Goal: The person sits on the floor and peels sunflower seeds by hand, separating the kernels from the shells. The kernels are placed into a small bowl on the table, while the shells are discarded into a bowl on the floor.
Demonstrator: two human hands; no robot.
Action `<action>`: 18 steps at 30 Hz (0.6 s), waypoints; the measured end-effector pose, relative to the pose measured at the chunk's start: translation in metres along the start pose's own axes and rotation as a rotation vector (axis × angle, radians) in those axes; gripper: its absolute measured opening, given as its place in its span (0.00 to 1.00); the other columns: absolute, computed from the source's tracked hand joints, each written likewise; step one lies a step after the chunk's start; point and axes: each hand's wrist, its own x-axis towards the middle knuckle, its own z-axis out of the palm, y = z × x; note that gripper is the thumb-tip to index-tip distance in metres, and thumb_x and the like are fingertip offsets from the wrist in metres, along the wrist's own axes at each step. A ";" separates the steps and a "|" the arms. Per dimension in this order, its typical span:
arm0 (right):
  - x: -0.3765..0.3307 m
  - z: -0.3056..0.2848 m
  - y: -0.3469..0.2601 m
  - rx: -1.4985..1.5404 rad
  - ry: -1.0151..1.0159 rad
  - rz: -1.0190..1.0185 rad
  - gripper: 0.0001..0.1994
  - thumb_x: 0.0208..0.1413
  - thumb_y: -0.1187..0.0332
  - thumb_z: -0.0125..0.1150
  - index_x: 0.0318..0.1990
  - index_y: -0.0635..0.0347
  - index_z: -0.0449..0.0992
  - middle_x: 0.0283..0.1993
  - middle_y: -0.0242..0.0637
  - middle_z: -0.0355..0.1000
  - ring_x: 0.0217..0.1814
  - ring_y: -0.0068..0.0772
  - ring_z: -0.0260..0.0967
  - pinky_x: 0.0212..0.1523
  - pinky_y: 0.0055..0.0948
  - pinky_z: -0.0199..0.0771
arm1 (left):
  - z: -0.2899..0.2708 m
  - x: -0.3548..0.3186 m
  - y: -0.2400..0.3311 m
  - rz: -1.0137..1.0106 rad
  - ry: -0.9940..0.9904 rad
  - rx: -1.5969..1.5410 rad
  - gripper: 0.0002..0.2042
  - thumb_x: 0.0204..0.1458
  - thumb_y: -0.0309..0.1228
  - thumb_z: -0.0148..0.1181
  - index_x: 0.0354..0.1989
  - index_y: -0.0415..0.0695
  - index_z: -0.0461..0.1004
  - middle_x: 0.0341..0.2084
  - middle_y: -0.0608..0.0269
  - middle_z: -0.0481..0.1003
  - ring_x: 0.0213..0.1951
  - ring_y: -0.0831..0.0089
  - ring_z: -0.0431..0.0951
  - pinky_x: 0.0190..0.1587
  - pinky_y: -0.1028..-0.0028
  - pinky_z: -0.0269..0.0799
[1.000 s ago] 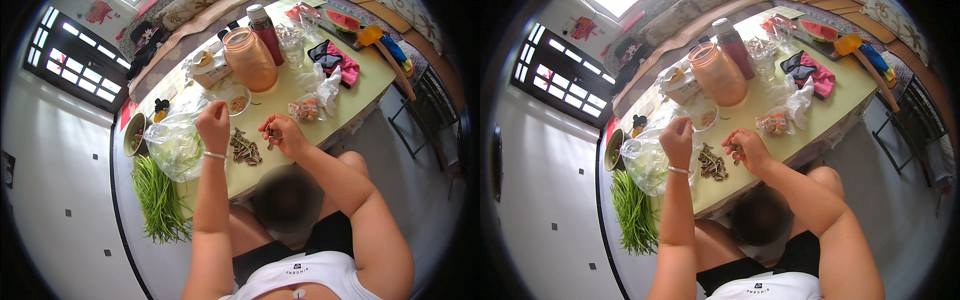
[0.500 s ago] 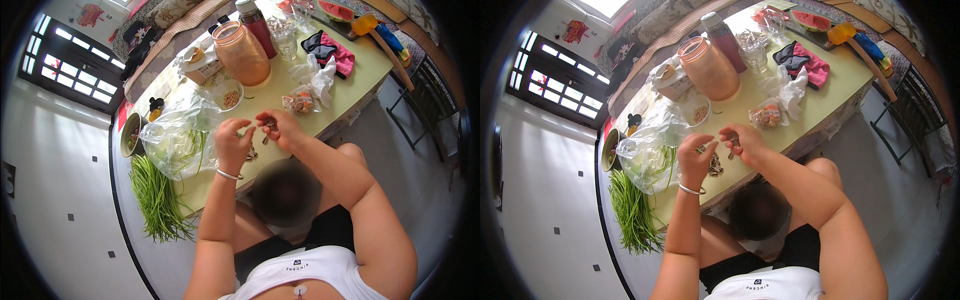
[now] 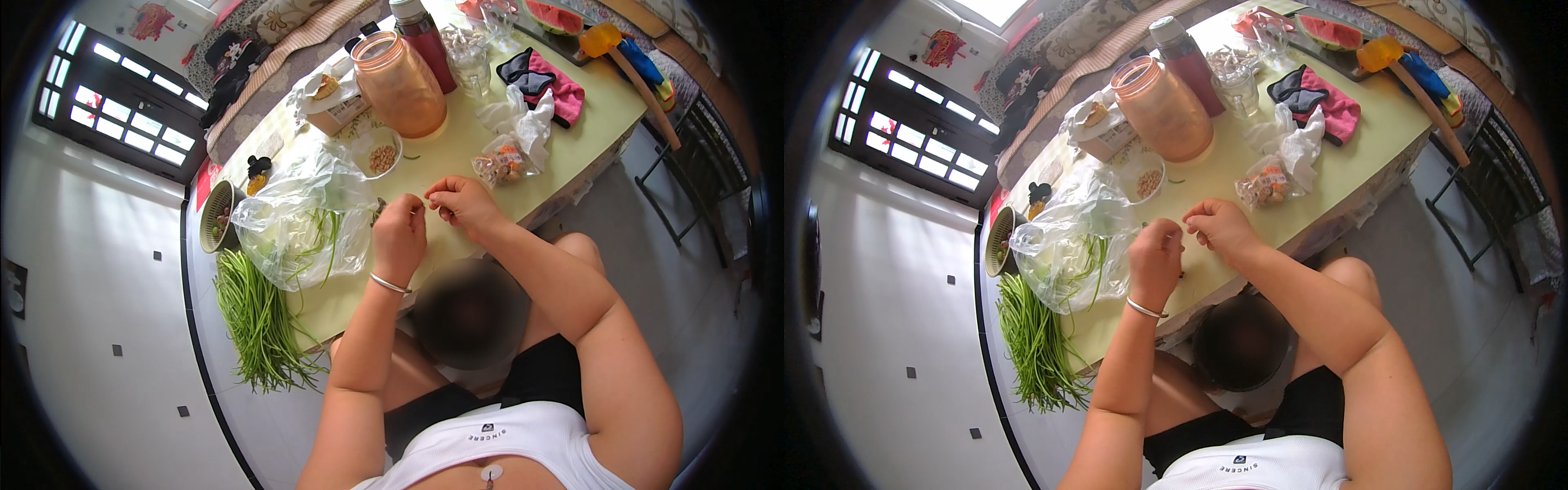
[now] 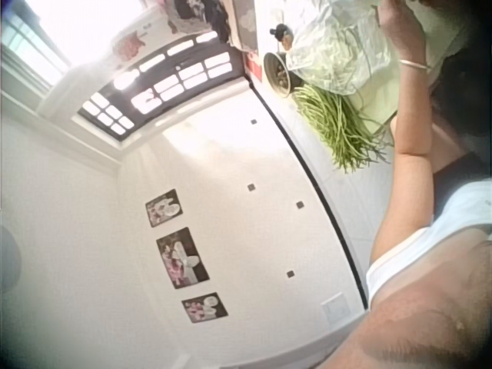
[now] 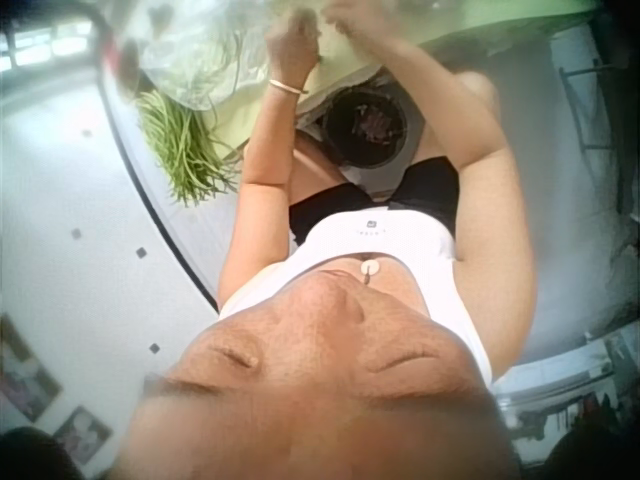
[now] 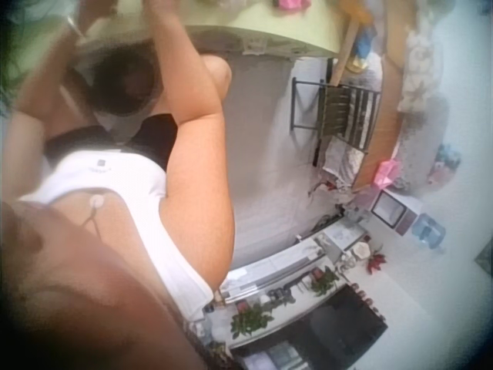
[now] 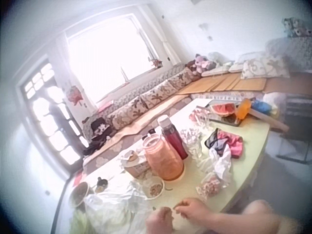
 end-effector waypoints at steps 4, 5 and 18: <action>-0.001 0.006 0.009 -0.084 -0.038 -0.114 0.04 0.51 0.72 0.60 0.32 0.63 0.75 0.26 0.31 0.72 0.23 0.16 0.63 0.23 0.18 0.61 | -0.007 0.003 0.005 0.148 0.117 -0.001 0.06 0.46 0.20 0.60 0.33 0.39 0.78 0.23 0.54 0.76 0.25 0.59 0.77 0.28 0.68 0.73; -0.001 0.006 0.010 -0.097 -0.025 -0.116 0.05 0.51 0.71 0.60 0.31 0.64 0.76 0.26 0.31 0.72 0.24 0.16 0.63 0.23 0.18 0.61 | -0.008 0.003 0.005 0.174 0.119 0.037 0.06 0.46 0.21 0.61 0.34 0.39 0.78 0.22 0.54 0.76 0.25 0.59 0.77 0.28 0.68 0.72; -0.004 0.019 0.015 -0.485 0.100 -0.389 0.06 0.46 0.71 0.61 0.27 0.65 0.74 0.24 0.33 0.71 0.26 0.20 0.64 0.28 0.25 0.68 | -0.007 -0.005 0.004 0.173 0.050 0.148 0.09 0.44 0.19 0.61 0.35 0.38 0.79 0.18 0.55 0.74 0.21 0.64 0.76 0.25 0.70 0.72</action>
